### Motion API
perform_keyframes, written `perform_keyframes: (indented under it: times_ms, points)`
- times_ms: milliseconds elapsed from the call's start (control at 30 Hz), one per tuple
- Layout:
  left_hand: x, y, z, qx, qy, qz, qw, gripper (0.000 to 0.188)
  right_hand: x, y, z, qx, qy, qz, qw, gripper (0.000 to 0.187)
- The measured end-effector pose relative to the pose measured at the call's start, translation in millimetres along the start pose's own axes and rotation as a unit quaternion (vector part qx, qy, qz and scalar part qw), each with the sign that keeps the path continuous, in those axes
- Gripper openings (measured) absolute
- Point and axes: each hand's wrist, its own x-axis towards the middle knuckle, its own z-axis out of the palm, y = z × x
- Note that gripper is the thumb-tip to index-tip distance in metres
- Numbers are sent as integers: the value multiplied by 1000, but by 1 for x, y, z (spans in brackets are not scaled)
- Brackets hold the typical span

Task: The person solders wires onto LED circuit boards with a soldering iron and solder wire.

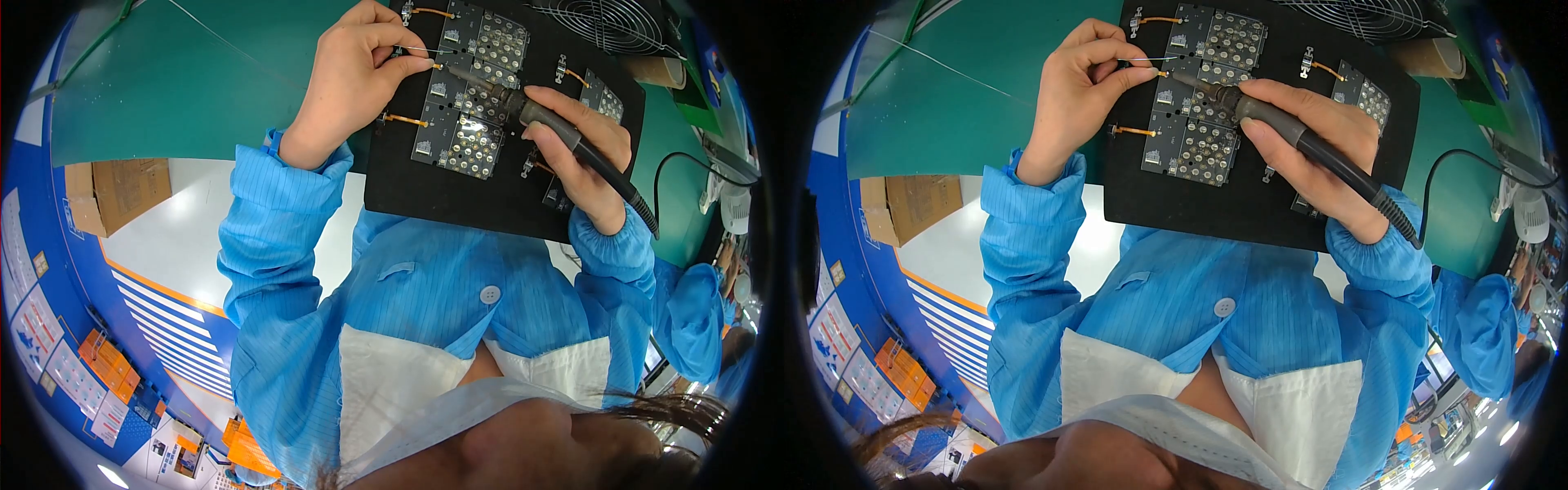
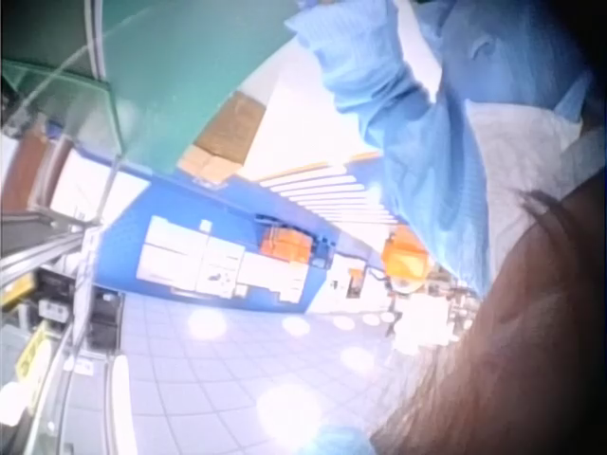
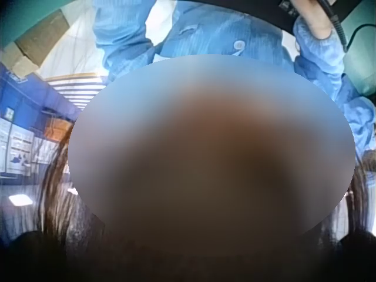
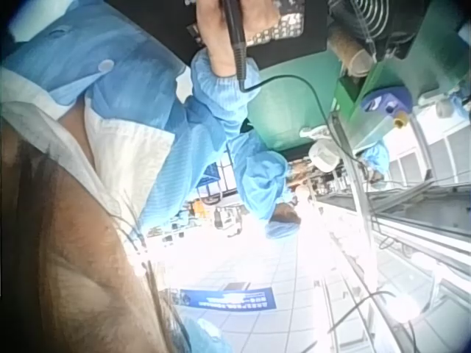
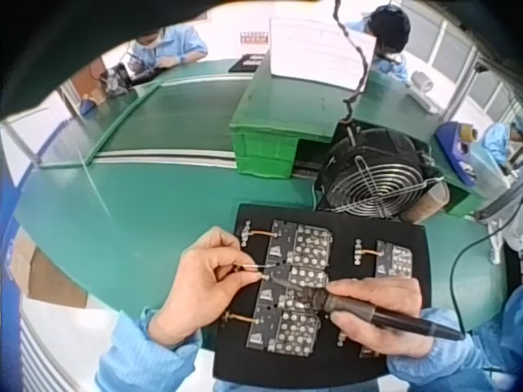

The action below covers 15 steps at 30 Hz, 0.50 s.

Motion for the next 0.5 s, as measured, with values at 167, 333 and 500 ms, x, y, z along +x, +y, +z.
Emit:
perform_keyframes:
  times_ms: [167,333,500]
  points:
    - [0,1,0,-1,1,-2,1000,16,-1,0,-1,8,-9,7,1000,28]
    - [0,3,0,-5,0,-6,1000,15,-2,2,-2,15,-9,11,1000,29]
    - [-1,2,0,0,0,1,1000,14,-2,1,-4,23,-15,6,1000,30]
